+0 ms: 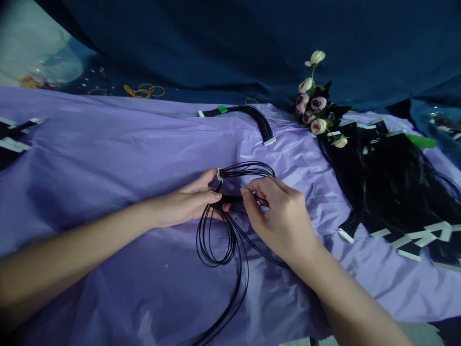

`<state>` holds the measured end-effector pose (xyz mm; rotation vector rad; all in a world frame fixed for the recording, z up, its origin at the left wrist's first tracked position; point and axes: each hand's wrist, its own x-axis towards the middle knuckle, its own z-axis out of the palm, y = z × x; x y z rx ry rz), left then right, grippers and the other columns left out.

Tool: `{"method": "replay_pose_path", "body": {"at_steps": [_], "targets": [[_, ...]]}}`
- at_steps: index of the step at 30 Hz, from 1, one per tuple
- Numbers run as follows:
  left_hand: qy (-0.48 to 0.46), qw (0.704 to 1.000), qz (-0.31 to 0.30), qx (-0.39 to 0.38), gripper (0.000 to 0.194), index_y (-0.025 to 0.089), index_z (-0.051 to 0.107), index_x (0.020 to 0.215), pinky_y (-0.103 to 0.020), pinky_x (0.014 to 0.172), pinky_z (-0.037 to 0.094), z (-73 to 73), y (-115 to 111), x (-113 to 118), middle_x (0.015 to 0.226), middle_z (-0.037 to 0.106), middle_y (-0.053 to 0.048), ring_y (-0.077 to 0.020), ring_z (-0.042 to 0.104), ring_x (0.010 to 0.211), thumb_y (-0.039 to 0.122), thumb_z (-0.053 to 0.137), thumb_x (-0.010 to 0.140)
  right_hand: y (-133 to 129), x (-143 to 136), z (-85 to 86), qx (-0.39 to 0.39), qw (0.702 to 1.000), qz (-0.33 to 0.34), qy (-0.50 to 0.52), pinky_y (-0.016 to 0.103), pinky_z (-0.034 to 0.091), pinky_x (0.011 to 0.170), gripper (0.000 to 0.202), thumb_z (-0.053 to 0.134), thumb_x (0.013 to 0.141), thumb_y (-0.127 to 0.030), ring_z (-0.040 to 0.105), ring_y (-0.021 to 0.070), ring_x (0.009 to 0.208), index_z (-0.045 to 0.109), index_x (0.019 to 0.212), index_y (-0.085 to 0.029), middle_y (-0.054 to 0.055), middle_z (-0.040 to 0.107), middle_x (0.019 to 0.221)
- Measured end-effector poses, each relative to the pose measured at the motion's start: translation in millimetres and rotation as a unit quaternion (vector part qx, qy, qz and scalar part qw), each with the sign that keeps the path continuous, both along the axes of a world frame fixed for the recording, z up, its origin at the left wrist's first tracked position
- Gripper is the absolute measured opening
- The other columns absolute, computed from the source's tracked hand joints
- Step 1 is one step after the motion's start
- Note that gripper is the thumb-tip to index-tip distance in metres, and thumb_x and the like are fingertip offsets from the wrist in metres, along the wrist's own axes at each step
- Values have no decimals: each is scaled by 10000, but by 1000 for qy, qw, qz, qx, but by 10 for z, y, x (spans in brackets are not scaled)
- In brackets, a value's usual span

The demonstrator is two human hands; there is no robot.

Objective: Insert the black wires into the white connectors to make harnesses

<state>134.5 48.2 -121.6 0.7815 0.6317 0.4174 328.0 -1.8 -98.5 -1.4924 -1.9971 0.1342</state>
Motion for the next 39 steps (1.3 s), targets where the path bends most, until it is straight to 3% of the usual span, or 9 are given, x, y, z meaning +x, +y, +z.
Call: {"method": "replay_pose_path", "body": {"at_steps": [5,9,12,18,23,29,34,37,39], "targets": [[6,1000,2,17,318,242,404,1170,-371,849,496,-18,-22,7,957,534,-15,-125,596,865,151,506,883,-47,-63,80,-149,982,-32,112,175,361,434,141,596,855,-254,473,68,469,626,756,-158,-28,555,563],[13,999,6,35,331,258,412,1172,-353,829,501,-37,-38,12,964,523,-12,-124,593,859,153,521,878,-62,-92,125,-199,966,-45,160,175,296,369,192,577,866,-296,381,64,426,625,742,-158,-41,477,508],[16,999,9,45,334,263,414,1180,-344,828,503,-44,-43,16,973,527,-13,-122,594,866,148,510,882,-75,-102,113,-190,968,-43,158,179,298,372,199,565,875,-293,377,66,424,602,731,-161,-41,466,509],[19,999,17,34,363,262,407,1190,-361,859,498,-51,-43,27,955,542,-4,-130,601,884,128,506,868,-87,-109,16,-76,995,-10,67,187,388,484,100,572,871,-206,502,82,520,573,777,-170,-12,562,628],[14,999,14,39,323,243,425,1143,-344,854,502,-51,-44,37,976,537,-3,-121,602,882,112,507,860,-88,-107,-33,-10,1000,-5,3,212,404,523,50,536,894,-204,539,104,581,566,869,-173,13,593,711],[21,999,11,36,324,246,425,1144,-330,846,502,-36,-40,30,967,538,1,-112,597,875,106,497,861,-69,-109,17,-102,991,36,77,196,396,534,82,493,922,-205,510,87,570,561,897,-167,-11,560,679],[24,999,7,48,294,241,423,1115,-320,828,501,-38,-43,27,930,534,10,-100,588,834,109,497,863,-70,-123,56,-215,967,13,136,184,381,521,188,458,943,-247,483,79,561,554,795,-181,-24,543,651],[25,998,-2,64,262,237,416,1088,-336,848,493,-44,-43,23,912,527,18,-100,582,833,114,492,869,-80,-144,26,-196,974,-3,118,184,376,512,162,490,929,-256,500,76,553,570,809,-182,-30,564,645],[22,997,-6,69,267,241,410,1088,-357,873,485,-49,-42,19,901,522,26,-104,582,834,112,488,868,-85,-161,-12,-141,988,-15,67,197,377,520,137,533,906,-257,522,82,555,582,804,-178,-25,587,651]]}}
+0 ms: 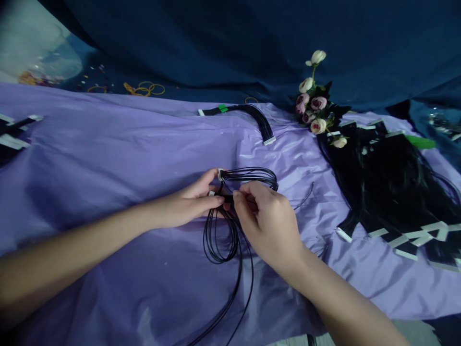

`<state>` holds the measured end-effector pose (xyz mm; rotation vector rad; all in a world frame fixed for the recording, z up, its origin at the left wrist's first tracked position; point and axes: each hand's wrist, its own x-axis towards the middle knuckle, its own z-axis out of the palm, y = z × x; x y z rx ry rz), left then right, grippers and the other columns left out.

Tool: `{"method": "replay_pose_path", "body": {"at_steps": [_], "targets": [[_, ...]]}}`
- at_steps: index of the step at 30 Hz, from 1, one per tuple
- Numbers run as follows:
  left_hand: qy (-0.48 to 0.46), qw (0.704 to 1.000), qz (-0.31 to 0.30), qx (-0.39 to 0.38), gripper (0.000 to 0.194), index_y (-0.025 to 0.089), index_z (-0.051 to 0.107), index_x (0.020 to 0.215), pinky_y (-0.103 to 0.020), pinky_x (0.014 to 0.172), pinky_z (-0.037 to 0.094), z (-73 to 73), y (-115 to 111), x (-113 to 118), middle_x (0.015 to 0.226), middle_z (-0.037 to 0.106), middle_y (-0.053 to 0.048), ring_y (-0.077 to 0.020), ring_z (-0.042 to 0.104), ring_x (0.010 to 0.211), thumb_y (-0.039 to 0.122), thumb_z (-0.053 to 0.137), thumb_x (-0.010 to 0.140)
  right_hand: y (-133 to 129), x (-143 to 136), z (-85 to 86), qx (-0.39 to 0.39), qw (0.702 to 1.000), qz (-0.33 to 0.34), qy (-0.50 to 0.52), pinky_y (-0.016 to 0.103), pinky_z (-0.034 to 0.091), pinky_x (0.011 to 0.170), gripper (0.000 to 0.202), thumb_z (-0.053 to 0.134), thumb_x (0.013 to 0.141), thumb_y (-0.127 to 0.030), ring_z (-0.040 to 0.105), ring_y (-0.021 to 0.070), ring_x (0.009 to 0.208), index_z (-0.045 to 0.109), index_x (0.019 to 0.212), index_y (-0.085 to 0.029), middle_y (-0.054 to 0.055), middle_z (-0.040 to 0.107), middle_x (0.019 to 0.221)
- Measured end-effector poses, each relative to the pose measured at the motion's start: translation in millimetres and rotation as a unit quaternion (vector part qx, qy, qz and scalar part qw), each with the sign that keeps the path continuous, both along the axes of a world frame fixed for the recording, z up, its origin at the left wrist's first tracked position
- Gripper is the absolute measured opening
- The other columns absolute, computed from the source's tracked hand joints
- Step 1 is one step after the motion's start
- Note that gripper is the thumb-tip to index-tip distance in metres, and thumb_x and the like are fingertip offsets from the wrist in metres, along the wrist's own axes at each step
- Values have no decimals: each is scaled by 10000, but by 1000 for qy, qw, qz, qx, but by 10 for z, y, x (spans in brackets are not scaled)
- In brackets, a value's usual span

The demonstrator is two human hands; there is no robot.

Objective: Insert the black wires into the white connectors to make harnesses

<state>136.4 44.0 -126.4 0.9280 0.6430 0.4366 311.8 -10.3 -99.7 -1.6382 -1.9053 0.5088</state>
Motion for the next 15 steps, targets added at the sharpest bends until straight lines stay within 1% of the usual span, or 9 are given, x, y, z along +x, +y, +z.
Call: {"method": "replay_pose_path", "body": {"at_steps": [2,3,5,6,8,10,15], "targets": [[-1,1000,2,-2,277,242,408,1096,-381,895,479,-5,1,-2,904,520,25,-111,585,838,110,485,865,1,-10,-39,85,993,-3,-76,221,381,534,131,569,886,-259,546,96,563,592,791,-171,-8,618,676],[0,1000,3,-1,278,239,411,1098,-388,900,477,-7,1,-3,909,523,21,-117,586,846,115,490,862,4,-9,-55,132,984,0,-115,231,378,532,115,585,880,-258,558,102,565,603,813,-167,-1,631,690],[2,1000,1,11,283,235,422,1103,-390,893,477,-15,1,-5,901,528,13,-135,586,866,131,511,855,15,5,-79,212,959,24,-186,244,372,526,92,605,876,-237,589,109,579,628,928,-165,6,656,723],[2,1000,-2,18,289,235,427,1109,-388,885,478,-20,1,-6,890,531,11,-143,586,872,141,523,852,23,18,-86,238,947,45,-213,247,376,531,131,608,877,-218,608,111,600,629,998,-171,6,670,750],[1,1000,-6,28,306,238,437,1125,-386,869,479,-31,0,-10,878,538,8,-152,584,872,152,535,848,43,46,-94,264,929,85,-245,250,397,563,196,608,879,-177,645,116,670,623,1074,-192,7,699,826],[-1,1000,-6,25,330,242,448,1147,-389,862,477,-40,-1,-13,880,540,4,-157,582,876,149,539,844,63,68,-96,270,924,104,-251,252,421,602,182,605,877,-153,666,126,741,634,1051,-201,8,713,892],[1,1000,-1,11,348,238,465,1149,-389,864,469,-50,-4,-11,917,544,-8,-156,571,890,129,548,830,102,66,-97,267,925,101,-251,257,444,641,150,603,876,-145,674,141,788,649,1011,-190,10,721,933]]}}
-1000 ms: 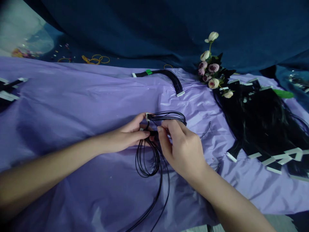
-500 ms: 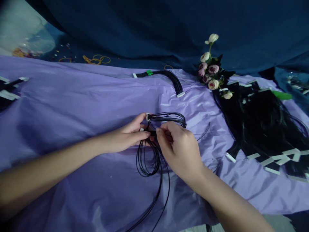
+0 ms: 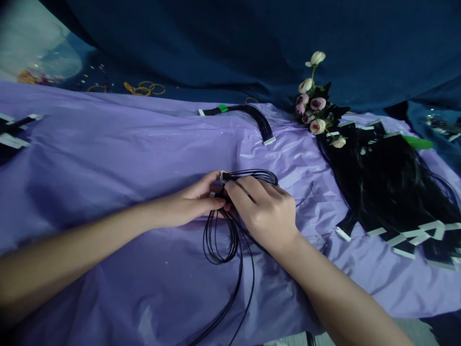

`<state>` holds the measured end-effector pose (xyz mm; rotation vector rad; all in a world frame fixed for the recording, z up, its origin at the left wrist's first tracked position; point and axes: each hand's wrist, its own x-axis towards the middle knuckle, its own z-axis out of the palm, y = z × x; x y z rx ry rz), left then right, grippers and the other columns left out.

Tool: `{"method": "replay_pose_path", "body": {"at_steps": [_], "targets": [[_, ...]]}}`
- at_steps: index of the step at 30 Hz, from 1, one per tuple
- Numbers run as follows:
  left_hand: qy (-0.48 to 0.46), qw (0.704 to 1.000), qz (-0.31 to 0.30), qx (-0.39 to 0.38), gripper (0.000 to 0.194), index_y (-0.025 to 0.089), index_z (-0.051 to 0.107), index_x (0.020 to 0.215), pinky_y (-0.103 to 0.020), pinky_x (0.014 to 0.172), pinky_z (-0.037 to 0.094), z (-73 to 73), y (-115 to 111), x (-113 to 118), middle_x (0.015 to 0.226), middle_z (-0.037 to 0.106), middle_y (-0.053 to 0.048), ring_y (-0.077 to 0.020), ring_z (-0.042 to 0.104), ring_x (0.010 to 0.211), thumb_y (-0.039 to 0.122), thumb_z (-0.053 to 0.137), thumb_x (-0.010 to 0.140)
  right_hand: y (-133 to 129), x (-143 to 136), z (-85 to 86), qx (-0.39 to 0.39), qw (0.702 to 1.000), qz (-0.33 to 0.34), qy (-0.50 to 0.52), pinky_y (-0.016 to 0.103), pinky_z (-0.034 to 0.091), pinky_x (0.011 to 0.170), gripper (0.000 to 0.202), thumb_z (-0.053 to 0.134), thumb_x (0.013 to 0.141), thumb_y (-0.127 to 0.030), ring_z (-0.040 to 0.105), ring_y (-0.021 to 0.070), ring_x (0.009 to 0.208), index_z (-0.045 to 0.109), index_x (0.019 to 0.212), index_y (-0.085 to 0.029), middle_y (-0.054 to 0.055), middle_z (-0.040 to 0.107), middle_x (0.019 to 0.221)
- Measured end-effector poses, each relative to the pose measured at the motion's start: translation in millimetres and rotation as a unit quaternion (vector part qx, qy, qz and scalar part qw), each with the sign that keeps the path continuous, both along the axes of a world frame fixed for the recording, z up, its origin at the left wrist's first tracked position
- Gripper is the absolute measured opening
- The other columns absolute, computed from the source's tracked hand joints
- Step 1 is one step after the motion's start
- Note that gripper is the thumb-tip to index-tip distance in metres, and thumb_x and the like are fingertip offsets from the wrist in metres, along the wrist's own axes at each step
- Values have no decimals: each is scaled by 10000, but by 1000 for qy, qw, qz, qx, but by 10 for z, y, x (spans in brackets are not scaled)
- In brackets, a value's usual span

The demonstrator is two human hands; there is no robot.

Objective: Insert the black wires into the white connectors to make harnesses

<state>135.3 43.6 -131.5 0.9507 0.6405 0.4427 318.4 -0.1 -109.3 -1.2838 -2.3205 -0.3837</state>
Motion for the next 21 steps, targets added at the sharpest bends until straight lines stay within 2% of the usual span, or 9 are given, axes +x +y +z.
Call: {"method": "replay_pose_path", "body": {"at_steps": [8,11,14,17,19,21], "targets": [[-16,998,18,-52,332,245,448,1116,-352,843,481,45,1,23,938,530,-1,-119,580,854,93,527,832,80,25,-24,-23,999,9,28,255,491,690,147,595,873,-133,669,150,812,641,1003,-184,22,707,938],[-19,995,39,-90,334,243,445,1129,-357,831,493,76,20,17,969,527,-6,-110,580,832,113,540,837,52,100,57,-6,995,41,87,291,517,772,224,628,839,-113,657,178,887,635,1042,-208,55,689,989],[-35,992,43,-116,300,223,438,1110,-337,792,505,97,51,-4,896,549,-2,-115,585,812,122,538,847,-40,178,194,22,989,47,135,348,518,745,282,697,768,-101,638,207,835,647,1015,-227,75,673,949],[-43,991,35,-124,248,204,446,1075,-322,767,509,99,81,-26,838,575,-2,-123,603,796,127,526,854,-118,225,282,-50,981,85,170,302,513,648,272,711,750,-92,627,170,716,648,984,-215,39,667,817],[-44,990,30,-132,233,197,457,1077,-322,762,511,94,96,-37,845,589,-8,-128,614,790,141,519,859,-126,232,277,-132,974,104,152,271,509,622,196,679,793,-120,631,148,687,649,971,-196,27,673,791],[-52,989,26,-135,252,192,464,1103,-317,748,512,90,106,-45,838,589,-8,-129,614,778,141,509,860,-103,227,236,-186,971,94,116,270,513,642,120,623,848,-158,641,150,715,657,961,-181,39,681,827]]}}
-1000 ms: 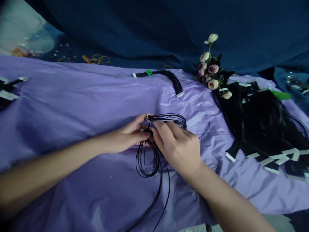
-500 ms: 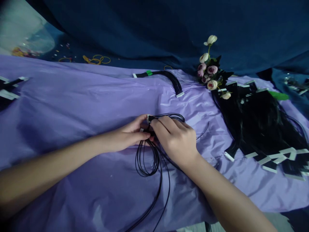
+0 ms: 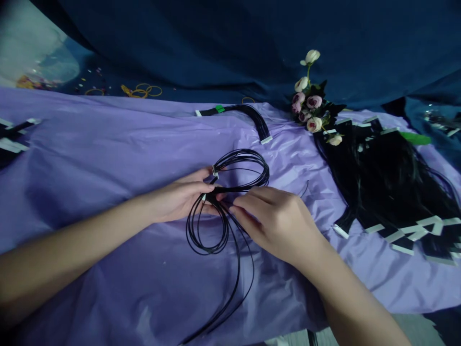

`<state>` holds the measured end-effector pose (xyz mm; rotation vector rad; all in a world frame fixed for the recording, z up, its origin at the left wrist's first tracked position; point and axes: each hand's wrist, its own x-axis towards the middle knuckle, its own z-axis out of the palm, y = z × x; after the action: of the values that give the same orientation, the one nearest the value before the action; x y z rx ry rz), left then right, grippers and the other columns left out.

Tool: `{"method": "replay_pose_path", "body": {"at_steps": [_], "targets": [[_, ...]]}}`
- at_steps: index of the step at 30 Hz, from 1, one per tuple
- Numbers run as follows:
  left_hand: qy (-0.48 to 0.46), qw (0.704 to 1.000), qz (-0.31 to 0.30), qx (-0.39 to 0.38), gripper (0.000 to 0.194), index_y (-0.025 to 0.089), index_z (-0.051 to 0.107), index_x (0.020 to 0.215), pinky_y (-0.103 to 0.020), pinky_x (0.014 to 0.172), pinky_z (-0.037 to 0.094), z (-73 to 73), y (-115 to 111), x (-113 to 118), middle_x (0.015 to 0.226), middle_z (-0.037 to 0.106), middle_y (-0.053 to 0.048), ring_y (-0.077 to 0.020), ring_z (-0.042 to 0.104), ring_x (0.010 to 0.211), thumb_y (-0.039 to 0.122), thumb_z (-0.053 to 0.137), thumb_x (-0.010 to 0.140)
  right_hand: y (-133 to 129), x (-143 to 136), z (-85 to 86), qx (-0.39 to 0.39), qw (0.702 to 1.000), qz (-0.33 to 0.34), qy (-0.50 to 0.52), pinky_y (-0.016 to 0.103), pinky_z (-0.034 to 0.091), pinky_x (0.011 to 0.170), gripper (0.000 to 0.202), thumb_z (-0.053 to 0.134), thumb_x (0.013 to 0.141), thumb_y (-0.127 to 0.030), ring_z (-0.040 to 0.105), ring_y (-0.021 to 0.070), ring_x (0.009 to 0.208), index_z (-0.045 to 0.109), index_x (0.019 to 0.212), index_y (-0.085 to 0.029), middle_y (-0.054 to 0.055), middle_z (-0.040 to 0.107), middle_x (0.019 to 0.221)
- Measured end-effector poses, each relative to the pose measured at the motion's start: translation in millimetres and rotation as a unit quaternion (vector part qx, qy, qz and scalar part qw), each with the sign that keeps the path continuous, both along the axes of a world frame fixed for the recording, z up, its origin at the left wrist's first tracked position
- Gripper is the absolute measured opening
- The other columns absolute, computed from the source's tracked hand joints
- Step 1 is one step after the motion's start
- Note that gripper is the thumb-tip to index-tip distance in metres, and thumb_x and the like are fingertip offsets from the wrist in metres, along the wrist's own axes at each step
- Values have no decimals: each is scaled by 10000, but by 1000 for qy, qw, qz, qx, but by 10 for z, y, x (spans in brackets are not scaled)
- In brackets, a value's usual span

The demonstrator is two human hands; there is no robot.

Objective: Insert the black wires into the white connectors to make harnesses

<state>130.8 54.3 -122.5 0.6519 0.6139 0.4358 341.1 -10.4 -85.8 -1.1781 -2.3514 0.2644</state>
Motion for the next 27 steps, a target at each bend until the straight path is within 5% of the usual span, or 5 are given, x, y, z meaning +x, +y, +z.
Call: {"method": "replay_pose_path", "body": {"at_steps": [12,20,27], "targets": [[-41,998,-35,27,410,220,436,1243,-323,726,516,-19,23,-38,832,549,-9,-153,614,765,185,531,846,42,-40,-80,-42,997,-25,-57,307,485,767,150,544,914,-249,603,186,891,675,977,-213,49,673,975],[-60,997,-33,40,496,246,400,1318,-362,737,505,4,16,-67,838,565,-2,-187,658,757,187,531,844,24,-81,-45,-45,996,-59,-46,252,417,597,149,489,942,-250,601,137,658,607,941,-159,24,658,763],[-125,991,-34,28,428,243,442,1287,-402,759,485,19,14,-81,825,570,6,-200,676,715,166,482,868,-16,-48,-30,-62,997,-54,15,215,379,536,122,523,934,-252,528,67,550,597,998,-179,-17,661,793]]}}
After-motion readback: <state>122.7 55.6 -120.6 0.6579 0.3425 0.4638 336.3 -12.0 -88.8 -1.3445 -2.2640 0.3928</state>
